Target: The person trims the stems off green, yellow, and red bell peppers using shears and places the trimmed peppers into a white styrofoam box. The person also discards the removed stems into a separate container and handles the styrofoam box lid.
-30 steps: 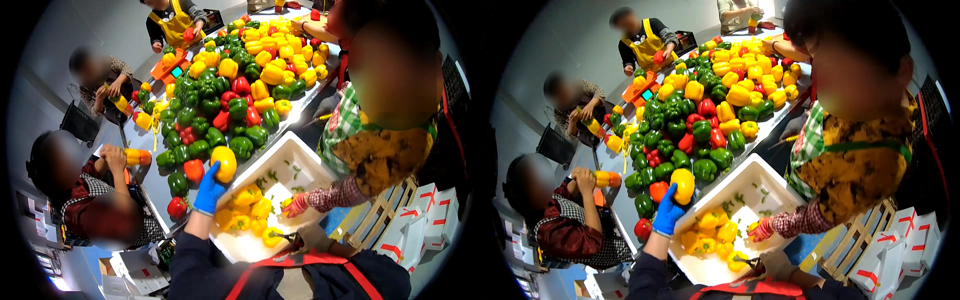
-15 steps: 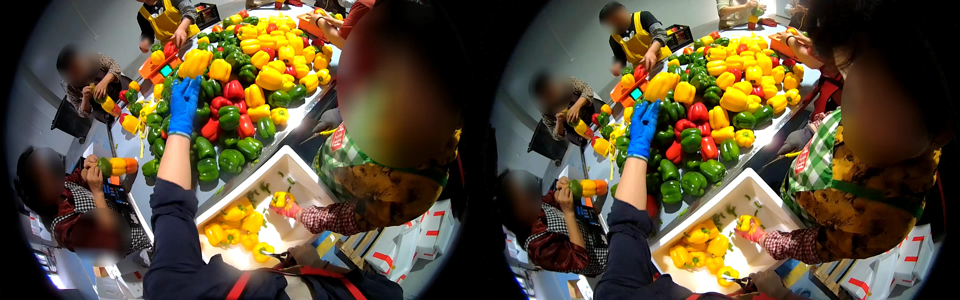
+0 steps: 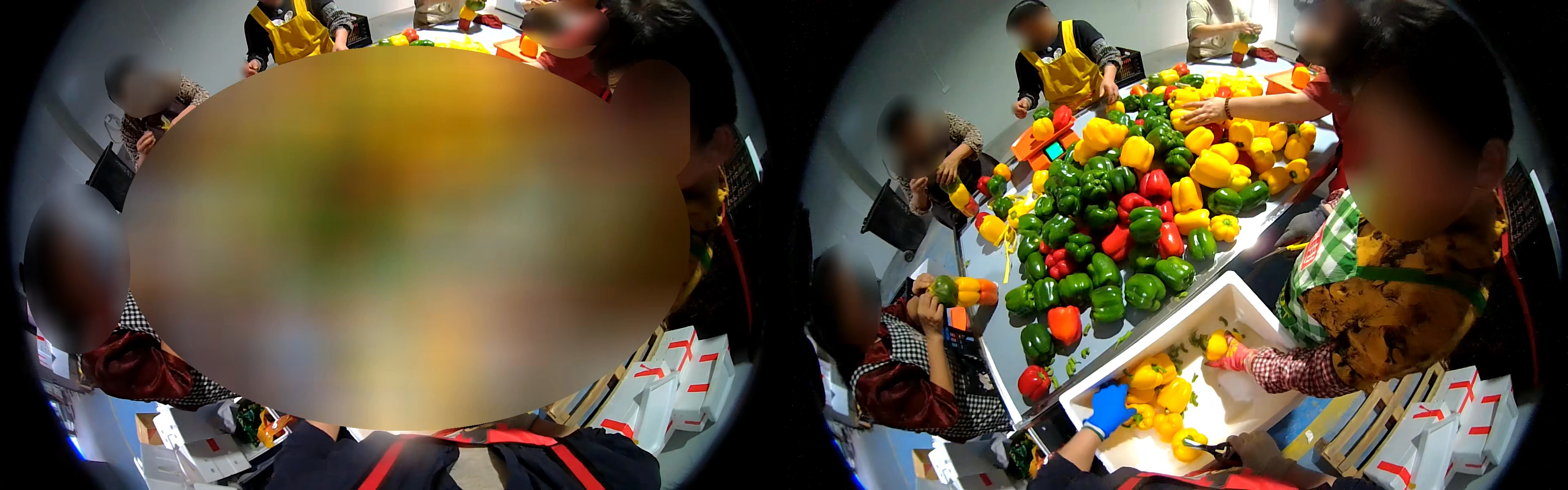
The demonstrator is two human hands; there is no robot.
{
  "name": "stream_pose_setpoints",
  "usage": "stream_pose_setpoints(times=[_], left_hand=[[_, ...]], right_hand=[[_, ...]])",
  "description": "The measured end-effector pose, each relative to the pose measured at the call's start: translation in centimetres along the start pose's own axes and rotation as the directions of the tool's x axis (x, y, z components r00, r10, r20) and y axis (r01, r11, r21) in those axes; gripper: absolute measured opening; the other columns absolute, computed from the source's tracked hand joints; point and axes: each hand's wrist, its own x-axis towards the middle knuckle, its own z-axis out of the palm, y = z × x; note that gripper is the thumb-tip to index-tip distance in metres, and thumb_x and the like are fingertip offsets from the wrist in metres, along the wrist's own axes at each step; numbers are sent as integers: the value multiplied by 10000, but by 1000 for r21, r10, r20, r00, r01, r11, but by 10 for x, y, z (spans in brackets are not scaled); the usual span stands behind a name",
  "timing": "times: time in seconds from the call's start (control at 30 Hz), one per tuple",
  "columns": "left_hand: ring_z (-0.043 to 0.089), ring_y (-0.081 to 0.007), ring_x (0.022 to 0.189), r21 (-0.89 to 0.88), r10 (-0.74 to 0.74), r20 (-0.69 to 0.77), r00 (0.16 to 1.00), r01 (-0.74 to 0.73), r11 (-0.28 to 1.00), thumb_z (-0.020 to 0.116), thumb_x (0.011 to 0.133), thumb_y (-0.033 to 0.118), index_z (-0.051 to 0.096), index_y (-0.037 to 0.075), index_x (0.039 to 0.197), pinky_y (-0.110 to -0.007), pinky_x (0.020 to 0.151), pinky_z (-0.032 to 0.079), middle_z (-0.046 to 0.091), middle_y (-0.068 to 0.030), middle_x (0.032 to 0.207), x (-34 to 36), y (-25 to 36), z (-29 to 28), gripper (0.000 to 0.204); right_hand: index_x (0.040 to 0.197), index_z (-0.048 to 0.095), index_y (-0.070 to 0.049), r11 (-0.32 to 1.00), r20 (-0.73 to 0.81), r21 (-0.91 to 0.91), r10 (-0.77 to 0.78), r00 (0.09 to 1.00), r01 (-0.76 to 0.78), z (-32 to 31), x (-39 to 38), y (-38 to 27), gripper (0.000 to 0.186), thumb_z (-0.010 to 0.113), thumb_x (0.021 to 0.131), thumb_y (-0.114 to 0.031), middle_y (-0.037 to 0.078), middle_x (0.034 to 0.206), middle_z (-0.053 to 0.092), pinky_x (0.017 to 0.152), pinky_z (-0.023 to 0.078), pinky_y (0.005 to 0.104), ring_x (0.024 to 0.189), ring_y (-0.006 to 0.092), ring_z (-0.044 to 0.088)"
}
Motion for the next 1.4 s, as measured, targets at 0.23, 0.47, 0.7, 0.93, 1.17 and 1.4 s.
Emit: stream_pose_setpoints(times=[0.23,0.47,0.7,0.93,1.17,1.4], left_hand=[[544,-384,1137,260,-273,-135,952,300,918,784,636,367,472,159,1339,-581,923,421,531,-151,1270,-7,11,33,797],[576,-398,1098,158,-187,22,982,181,971,818,598,414,292,201,1484,-589,903,451,563,-160,1235,-16,9,36,1052],[577,-343,1146,-821,-227,-207,952,-43,569,745,764,460,405,96,1418,-453,921,501,557,-166,1287,-29,-15,57,823],[464,-363,1285,-585,170,-93,981,84,-806,427,874,708,389,135,1438,-629,1005,380,446,-147,1430,-85,33,-3,805],[499,-349,1250,-785,99,-138,985,-48,-618,785,774,198,381,105,1424,-584,998,434,474,-155,1383,-107,40,9,771],[529,-243,1186,-927,-224,-375,899,-360,106,840,647,6,356,57,1365,-352,999,460,493,-117,1299,-114,79,-11,867]], right_hand=[[1058,579,-75,998,-14,50,-34,999,35,-4,8,2,474,708,724,-384,126,853,626,727,473,419,774,318,618],[987,611,-92,999,-41,23,42,998,-41,8,5,4,366,720,687,-269,138,844,632,742,480,439,815,345,614],[905,578,-84,983,-127,178,74,989,-51,-12,0,-14,348,711,609,-211,149,772,595,660,472,468,749,376,586],[1066,548,-32,938,-185,335,155,970,-86,-25,1,-34,512,725,603,-162,173,871,600,750,479,451,843,379,595],[1124,529,11,828,-177,547,263,948,-127,-68,11,-77,566,698,609,-152,160,842,576,693,496,371,773,320,609],[1007,546,-29,967,-229,252,100,968,-40,-93,30,-91,415,630,611,-119,152,813,523,678,446,418,782,351,549]])
